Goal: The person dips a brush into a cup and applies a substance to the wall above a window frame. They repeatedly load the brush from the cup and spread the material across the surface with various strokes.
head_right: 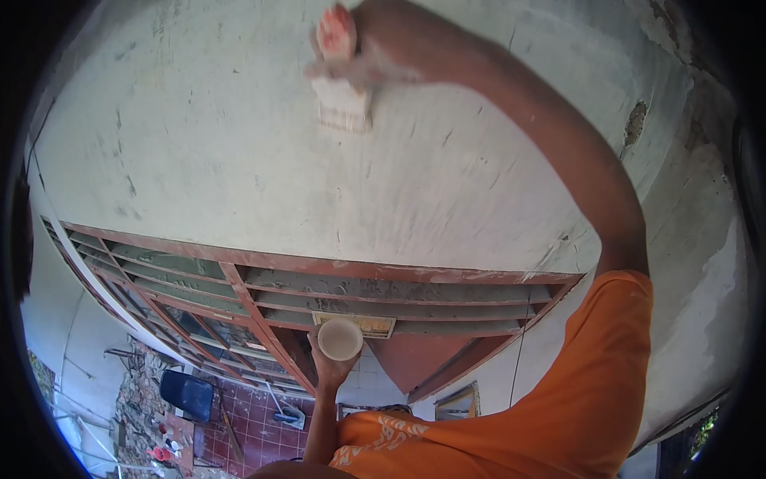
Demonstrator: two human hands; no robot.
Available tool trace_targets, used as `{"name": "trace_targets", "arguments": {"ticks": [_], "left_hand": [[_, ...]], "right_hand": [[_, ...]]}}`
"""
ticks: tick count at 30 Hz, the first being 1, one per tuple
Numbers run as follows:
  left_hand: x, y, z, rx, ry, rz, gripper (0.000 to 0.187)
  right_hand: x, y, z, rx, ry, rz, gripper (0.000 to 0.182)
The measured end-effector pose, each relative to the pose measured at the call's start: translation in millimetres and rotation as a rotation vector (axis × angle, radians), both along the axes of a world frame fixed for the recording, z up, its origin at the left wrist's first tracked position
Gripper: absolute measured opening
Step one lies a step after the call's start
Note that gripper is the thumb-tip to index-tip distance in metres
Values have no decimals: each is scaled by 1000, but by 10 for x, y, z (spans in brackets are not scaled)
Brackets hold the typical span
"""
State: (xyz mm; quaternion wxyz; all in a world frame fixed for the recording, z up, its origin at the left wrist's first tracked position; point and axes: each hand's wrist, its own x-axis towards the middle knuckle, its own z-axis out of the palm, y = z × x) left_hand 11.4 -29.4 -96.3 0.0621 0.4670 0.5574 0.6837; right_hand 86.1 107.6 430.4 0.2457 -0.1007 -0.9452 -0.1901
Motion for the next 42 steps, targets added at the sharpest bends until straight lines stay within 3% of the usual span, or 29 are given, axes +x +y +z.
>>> {"name": "trace_targets", "arguments": {"ticks": [1, 3, 11, 14, 15, 17, 18, 19, 21, 25, 27, 29, 33, 36, 40, 42], "left_hand": [[9, 9, -12, 8, 16, 10, 87], [13, 31, -84, 47, 29, 6, 92], [32, 66, -80, 47, 17, 31, 82], [15, 85, -147, 30, -31, 17, 93], [9, 74, -116, 39, -23, 15, 93], [19, 81, -54, 28, -61, -12, 92], [23, 119, -47, 55, -102, -28, 84], [22, 139, -70, 60, -98, -28, 84], [13, 159, -120, 62, -123, -39, 84], [9, 132, -112, 13, -55, 9, 84], [0, 124, -98, -5, -74, 20, 84], [-20, 167, -265, 8, -97, 13, 87], [-45, 163, -261, -36, -9, 68, 85], [-44, 174, -271, -38, 15, 67, 87], [-33, 179, -268, -23, -4, 84, 88], [-36, 190, -289, -14, -59, 37, 89]], "right_hand": [[-165, 356, 272, 40, 132, 335, 39], [26, -335, 801, 339, 181, 137, 20], [64, -539, 1390, 1027, 32, 98, 19], [125, -574, 1511, 1283, -42, 48, 19], [84, -451, 1421, 1292, -36, 41, 19], [-78, -37, 1027, 1341, -10, 238, 37], [-52, -56, 819, 1103, -114, 334, 33], [-18, -79, 572, 1051, -180, 296, 30], [-46, -28, 31, 942, -176, 591, 30], [203, -165, -566, 843, -300, 613, 28], [259, -270, -441, 844, -293, 627, 28], [299, -384, -80, 981, -119, 628, 17], [376, -230, 811, 1343, 147, 418, 10], [416, -184, 1232, 1324, 84, 224, 14], [241, 280, 1217, 1590, 127, 367, 11], [234, 312, 916, 1296, 27, 409, 12]]}}
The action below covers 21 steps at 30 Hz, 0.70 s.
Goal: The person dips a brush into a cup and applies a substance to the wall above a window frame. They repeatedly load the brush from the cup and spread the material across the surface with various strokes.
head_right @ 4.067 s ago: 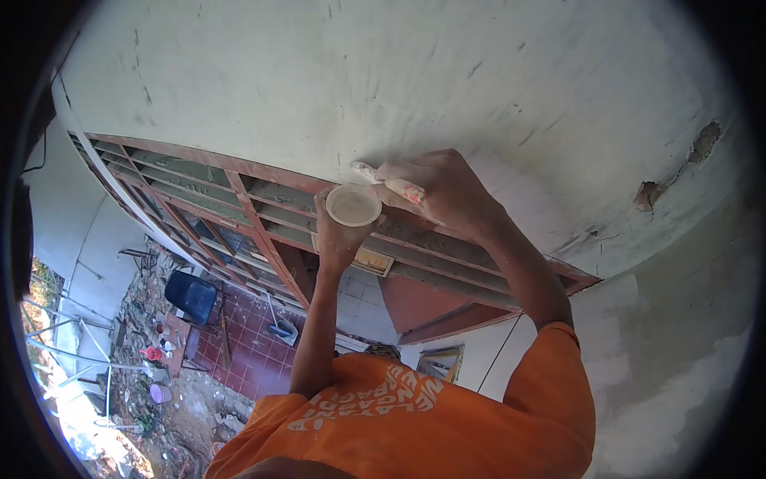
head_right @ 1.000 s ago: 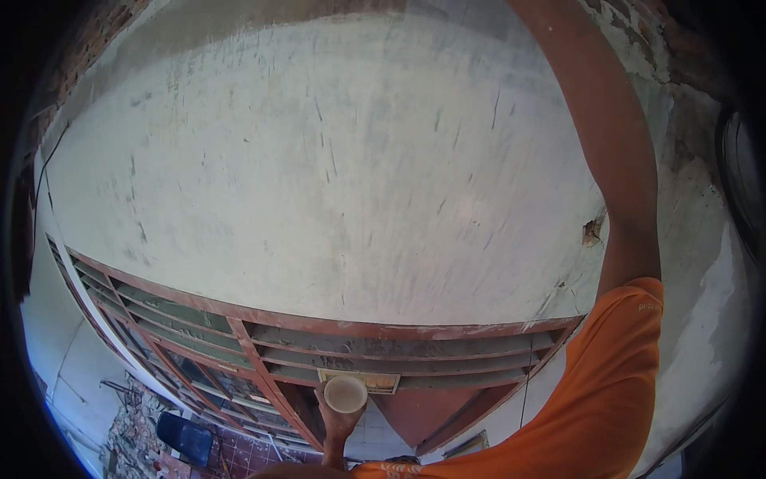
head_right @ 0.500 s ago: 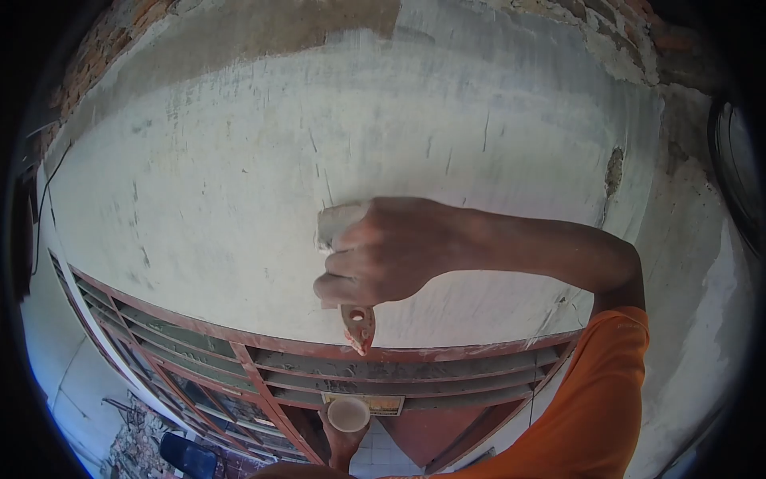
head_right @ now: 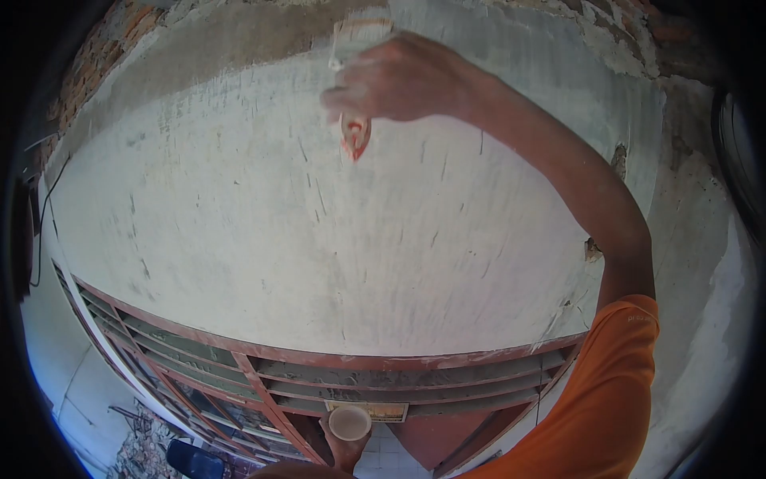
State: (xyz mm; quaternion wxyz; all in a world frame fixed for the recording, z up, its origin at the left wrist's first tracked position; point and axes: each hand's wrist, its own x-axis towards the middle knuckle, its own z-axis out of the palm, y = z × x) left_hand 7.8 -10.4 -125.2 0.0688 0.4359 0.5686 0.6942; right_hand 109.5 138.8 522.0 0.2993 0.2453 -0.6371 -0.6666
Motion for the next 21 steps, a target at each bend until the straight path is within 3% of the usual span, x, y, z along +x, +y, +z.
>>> {"name": "trace_targets", "arguments": {"ticks": [3, 5, 8, 10, 13, 15, 18, 19, 21], "left_hand": [[-3, -18, 23, -26, 71, 46, 89], [-18, -26, -25, -8, 45, 36, 88], [-29, 52, -114, 29, 2, 45, 90], [-30, 47, -130, 35, -13, 59, 92], [9, 41, -148, 40, 23, 52, 93], [27, 57, -217, 26, 18, 42, 94], [26, 38, -239, -22, 49, 49, 95], [6, 46, -224, -18, 54, 50, 95], [22, 29, -206, 13, 44, 53, 94]], "right_hand": [[-11, -79, -559, -153, -201, 38, 20], [85, -268, -736, -61, -180, -82, 21], [169, -411, -452, -12, -126, 113, 18], [154, -305, -142, 199, 123, 150, 16], [254, -338, 323, 58, 123, -66, 9], [137, -134, 500, 47, 107, -58, 8], [101, 63, 352, 75, 105, -71, 7], [96, 60, 248, 114, 118, -88, 16], [64, 107, -65, 152, -8, -54, 13]]}}
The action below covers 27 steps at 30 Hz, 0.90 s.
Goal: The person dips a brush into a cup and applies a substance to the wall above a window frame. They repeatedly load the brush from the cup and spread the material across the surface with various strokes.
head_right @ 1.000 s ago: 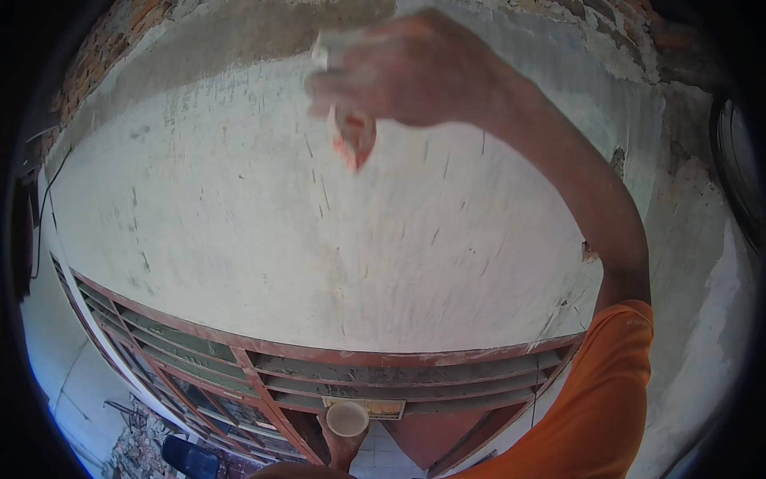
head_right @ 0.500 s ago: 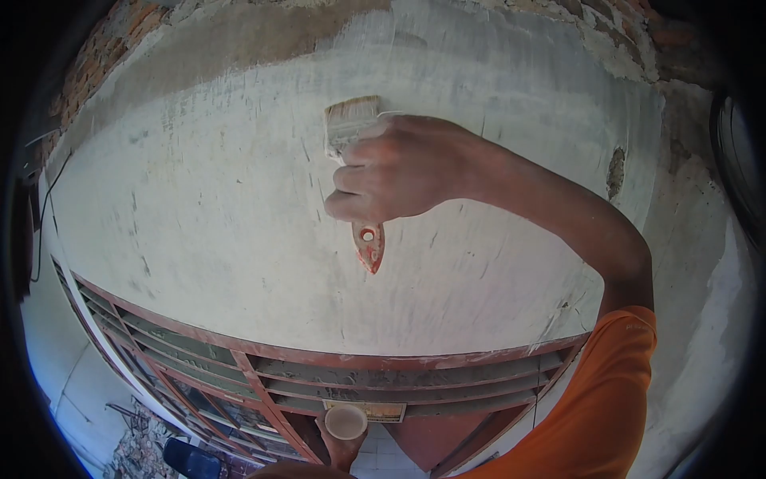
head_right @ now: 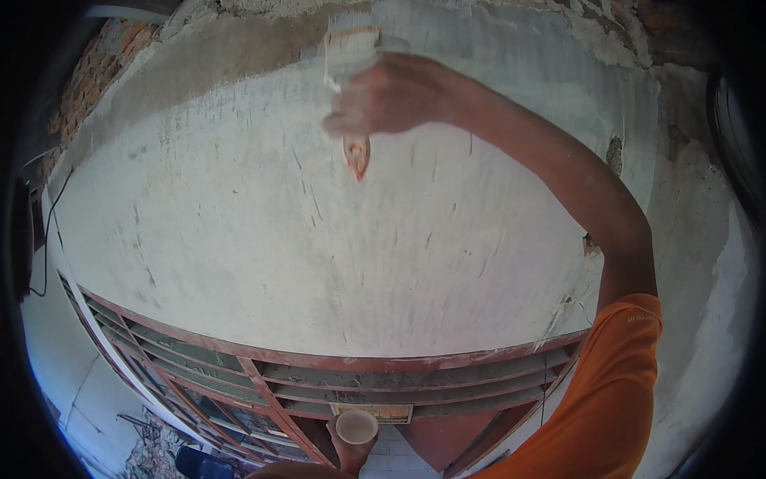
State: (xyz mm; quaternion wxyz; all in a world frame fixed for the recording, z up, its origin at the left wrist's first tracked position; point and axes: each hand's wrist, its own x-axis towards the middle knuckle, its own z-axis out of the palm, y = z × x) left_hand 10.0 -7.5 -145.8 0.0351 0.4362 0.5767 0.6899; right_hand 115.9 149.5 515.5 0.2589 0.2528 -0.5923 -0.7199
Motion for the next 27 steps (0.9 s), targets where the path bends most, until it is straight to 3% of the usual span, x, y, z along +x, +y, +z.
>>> {"name": "trace_targets", "arguments": {"ticks": [4, 6, 8, 11, 15, 20, 27], "left_hand": [[-22, -51, 82, 15, -37, -1, 92], [-33, -73, 110, 30, -27, 12, 89], [-10, -89, 140, 22, -55, 4, 88], [-5, -117, 162, 30, -81, -17, 86], [31, -234, 438, 2, 22, 26, 86], [-35, -229, 265, 39, -52, 2, 87], [-56, -235, 298, 46, -90, -20, 88]], "right_hand": [[26, -258, -378, -131, -131, -10, 14], [17, -326, -215, -213, -168, 30, 14], [-19, -311, 20, -103, -14, 135, 14], [-93, -179, 490, -199, -39, 114, 11], [-136, -194, 405, -121, -21, 80, 12], [30, -381, 40, -247, -3, -69, 18], [96, -338, 557, -125, 58, 37, 12]]}}
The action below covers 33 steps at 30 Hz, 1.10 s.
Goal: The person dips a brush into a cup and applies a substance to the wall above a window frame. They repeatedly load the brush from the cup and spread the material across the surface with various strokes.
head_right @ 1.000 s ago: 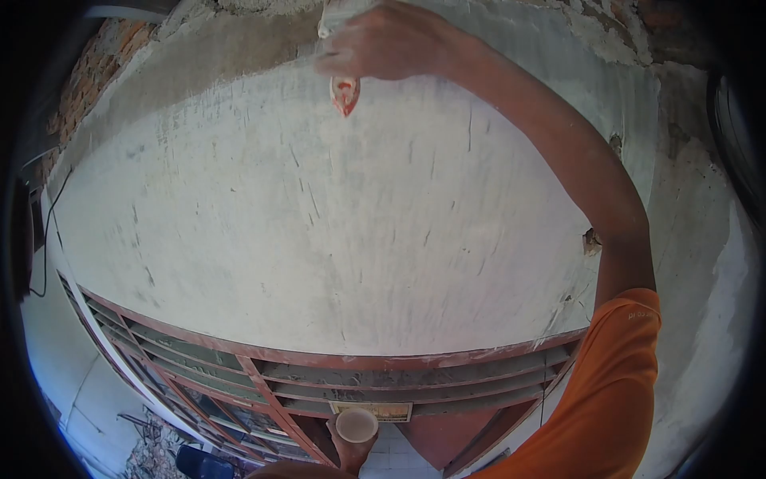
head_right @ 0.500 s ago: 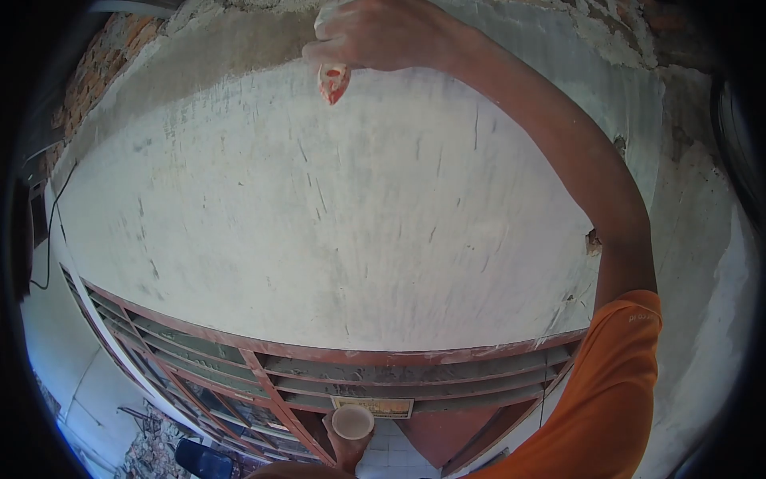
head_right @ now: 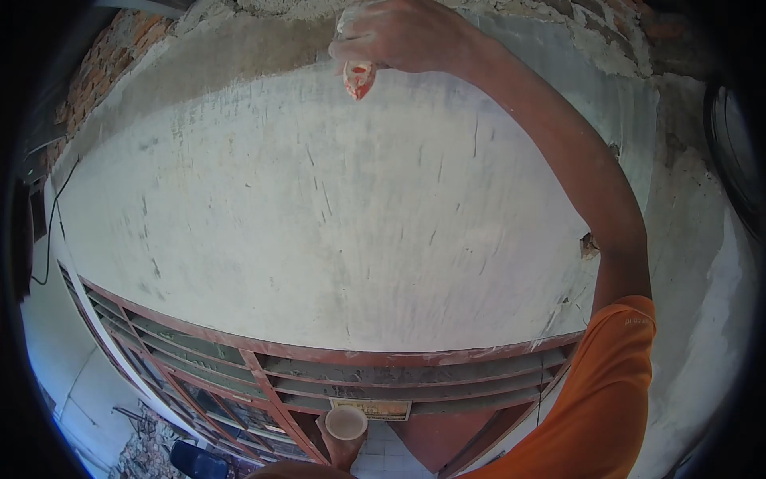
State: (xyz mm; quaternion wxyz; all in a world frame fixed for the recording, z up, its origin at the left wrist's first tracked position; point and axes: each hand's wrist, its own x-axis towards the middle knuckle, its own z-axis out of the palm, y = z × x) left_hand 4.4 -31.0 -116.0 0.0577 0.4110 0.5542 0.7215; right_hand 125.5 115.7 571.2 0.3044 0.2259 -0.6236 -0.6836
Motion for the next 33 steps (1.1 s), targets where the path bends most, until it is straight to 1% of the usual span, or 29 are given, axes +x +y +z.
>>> {"name": "trace_targets", "arguments": {"ticks": [1, 2, 4, 5, 8, 9, 11, 15, 17, 18, 20, 22, 23, 24, 26, 28, 29, 31, 32, 33], "left_hand": [[5, 1, 7, -1, 4, -4, 88], [10, 5, 12, -11, 11, -3, 88], [14, -9, 20, -22, 18, -6, 88], [13, -18, 29, -15, 22, -12, 88], [-14, -11, -44, -6, 35, -8, 88], [-27, -2, -59, -8, 50, 3, 88], [-41, 26, -59, 9, 19, -11, 88], [0, -39, 83, -6, 16, -18, 88], [16, -81, 189, -32, 10, -34, 88], [18, -90, 211, -47, 0, -49, 88], [-7, -85, 165, -19, 10, -34, 89], [-15, -88, 171, 15, 13, -18, 89], [-24, -100, 228, 15, 37, 4, 89], [-32, -126, 264, 12, 62, 24, 89], [-81, -110, 215, 17, 64, 41, 89], [-80, -125, 267, 20, 70, 64, 89], [-88, -132, 281, 21, 67, 67, 89], [-105, -131, 282, 35, 59, 41, 89], [-103, -114, 277, 35, 55, 47, 89], [-103, -113, 258, 18, 53, 42, 88]], "right_hand": [[-29, 40, 4, -7, -20, 23, 8], [-49, 110, -49, -6, -17, 20, 8], [-94, 217, -216, -102, 18, -57, 15], [-87, 207, -289, -100, 18, -58, 15], [-83, 77, -552, -170, -111, -24, 21], [-95, 36, -527, -165, -117, -22, 21], [-85, -77, -428, -117, -50, 122, 13], [-250, 0, -66, -53, 22, 153, 14], [-399, 99, -36, -47, 5, 92, 13], [-451, 110, -107, -50, 5, 93, 13], [-546, 77, -395, -74, -76, 104, 15], [-643, 74, -804, -101, -164, 116, 24], [-634, 29, -1057, -202, -259, 134, 23], [-643, -35, -1321, -249, -368, 167, 22], [-613, -32, -1885, -397, -538, 95, 20], [-559, -151, -2255, -535, -662, 168, 26], [-565, -174, -2301, -533, -666, 170, 26], [-606, -270, -2309, -930, -701, 314, 32], [-613, -256, -2208, -973, -599, 171, 39], [-660, -190, -2082, -972, -533, 104, 43]]}}
